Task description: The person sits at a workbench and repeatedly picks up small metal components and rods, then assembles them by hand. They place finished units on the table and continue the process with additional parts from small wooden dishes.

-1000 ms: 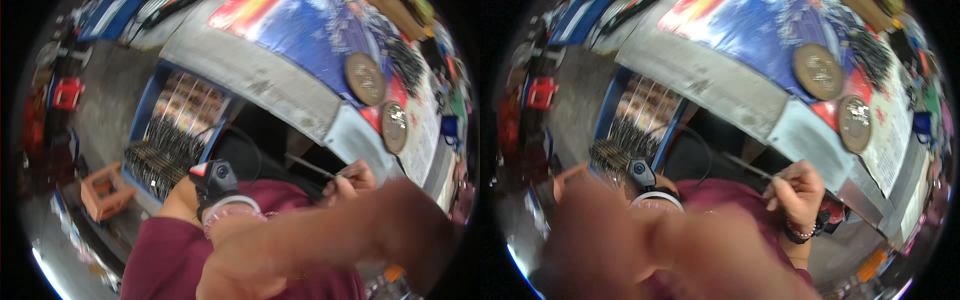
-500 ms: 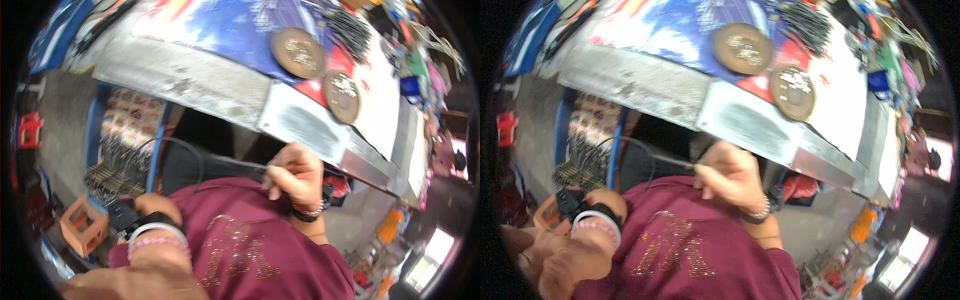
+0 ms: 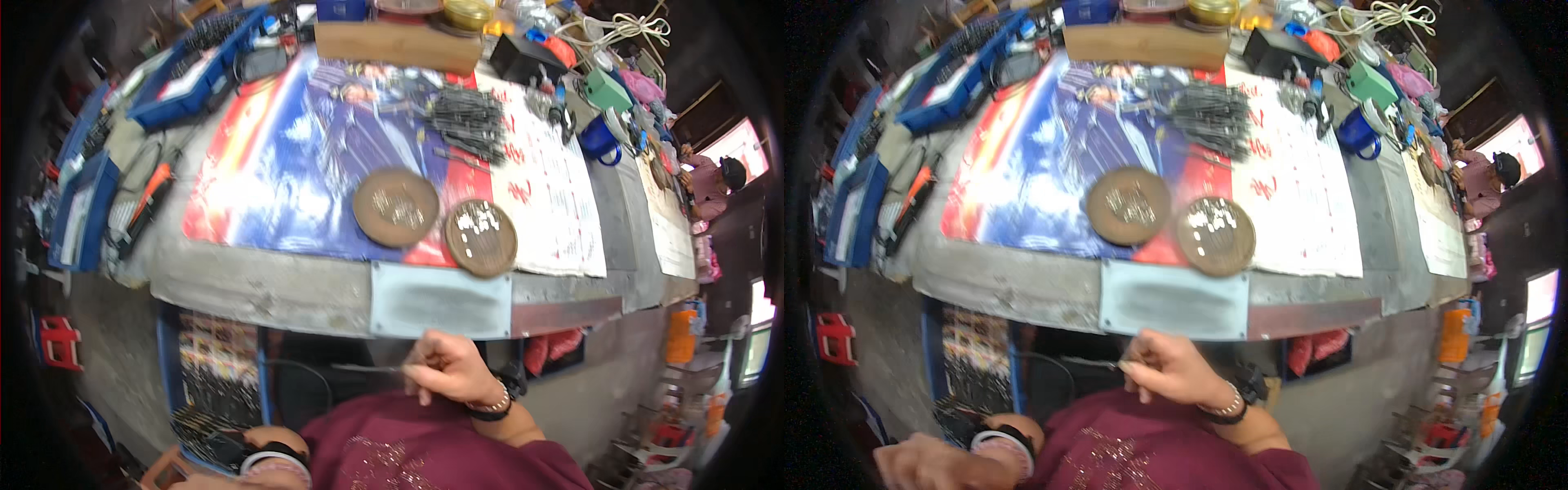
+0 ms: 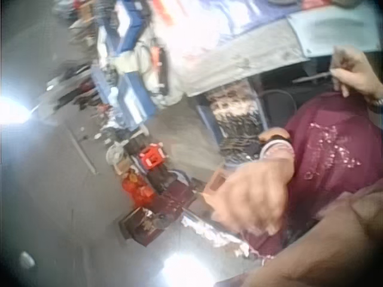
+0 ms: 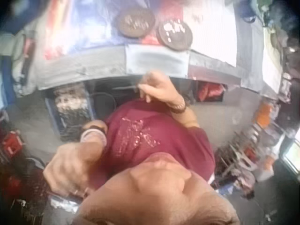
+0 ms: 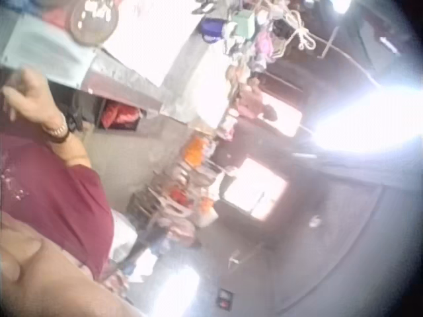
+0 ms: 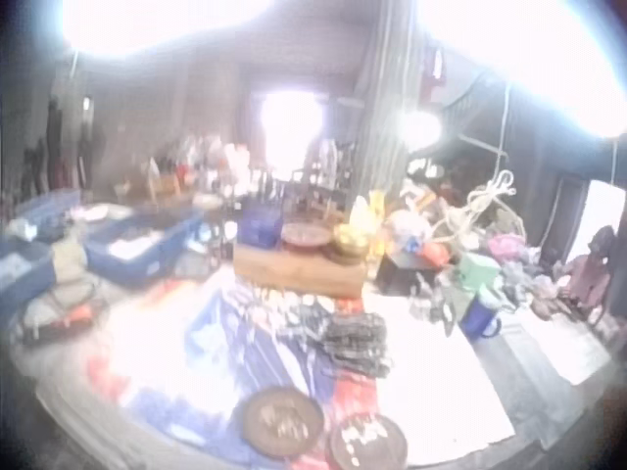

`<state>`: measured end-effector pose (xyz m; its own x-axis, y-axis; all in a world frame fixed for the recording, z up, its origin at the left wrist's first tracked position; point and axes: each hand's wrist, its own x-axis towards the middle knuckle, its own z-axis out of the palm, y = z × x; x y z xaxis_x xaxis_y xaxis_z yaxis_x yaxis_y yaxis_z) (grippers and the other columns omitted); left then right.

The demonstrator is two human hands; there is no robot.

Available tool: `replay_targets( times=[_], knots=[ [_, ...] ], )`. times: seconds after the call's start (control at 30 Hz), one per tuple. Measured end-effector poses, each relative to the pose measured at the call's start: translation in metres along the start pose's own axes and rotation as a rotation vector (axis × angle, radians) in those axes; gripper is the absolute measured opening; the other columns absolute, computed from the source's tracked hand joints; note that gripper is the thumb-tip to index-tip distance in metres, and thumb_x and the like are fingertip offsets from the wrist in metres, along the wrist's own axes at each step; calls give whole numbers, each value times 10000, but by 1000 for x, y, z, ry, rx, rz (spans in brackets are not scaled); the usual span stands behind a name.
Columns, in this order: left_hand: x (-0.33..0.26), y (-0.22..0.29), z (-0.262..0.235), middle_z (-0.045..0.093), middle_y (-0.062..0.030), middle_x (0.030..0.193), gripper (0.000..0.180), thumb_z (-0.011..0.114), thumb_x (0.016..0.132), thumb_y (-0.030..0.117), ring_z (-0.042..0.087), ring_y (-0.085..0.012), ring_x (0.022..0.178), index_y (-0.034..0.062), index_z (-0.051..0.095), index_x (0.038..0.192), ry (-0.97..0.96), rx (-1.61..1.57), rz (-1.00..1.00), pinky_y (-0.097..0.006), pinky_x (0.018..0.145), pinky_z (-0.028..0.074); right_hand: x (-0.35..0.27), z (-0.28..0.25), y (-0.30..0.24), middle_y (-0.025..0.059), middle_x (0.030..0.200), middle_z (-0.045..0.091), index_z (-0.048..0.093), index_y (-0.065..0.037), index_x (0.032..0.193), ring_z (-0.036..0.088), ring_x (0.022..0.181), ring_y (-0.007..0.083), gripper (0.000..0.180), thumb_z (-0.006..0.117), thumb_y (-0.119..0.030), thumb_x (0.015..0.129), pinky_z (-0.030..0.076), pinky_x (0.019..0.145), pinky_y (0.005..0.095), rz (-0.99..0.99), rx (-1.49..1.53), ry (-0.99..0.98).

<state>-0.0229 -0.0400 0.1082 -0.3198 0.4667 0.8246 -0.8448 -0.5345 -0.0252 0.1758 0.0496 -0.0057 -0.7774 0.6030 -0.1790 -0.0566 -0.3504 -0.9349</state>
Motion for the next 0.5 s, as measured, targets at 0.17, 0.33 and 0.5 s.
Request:
replay_targets(
  times=[0.17,0.33,0.5],
  knots=[
    [-12,-9,3,631,-108,793,399,275,1018,469,578,-259,659,126,471,962,617,574,-304,-393,737,422,1,-5,-1,96,725,616,490,0,886,598,546,93,86,567,-22,917,473,461,216,-9,66,23],
    [-12,-32,-1,657,-180,861,421,309,1003,486,608,-331,896,112,436,1150,493,437,-366,-479,858,416,1,2,2,112,711,621,525,16,881,597,532,124,44,566,26,895,467,455,225,-25,-48,91],
    [-4,-36,9,652,-187,897,393,381,984,421,609,-327,919,74,485,1135,370,378,-156,-474,854,432,-3,9,-2,138,727,630,507,26,867,596,527,135,80,576,66,871,466,446,227,-32,114,148]
  ],
)
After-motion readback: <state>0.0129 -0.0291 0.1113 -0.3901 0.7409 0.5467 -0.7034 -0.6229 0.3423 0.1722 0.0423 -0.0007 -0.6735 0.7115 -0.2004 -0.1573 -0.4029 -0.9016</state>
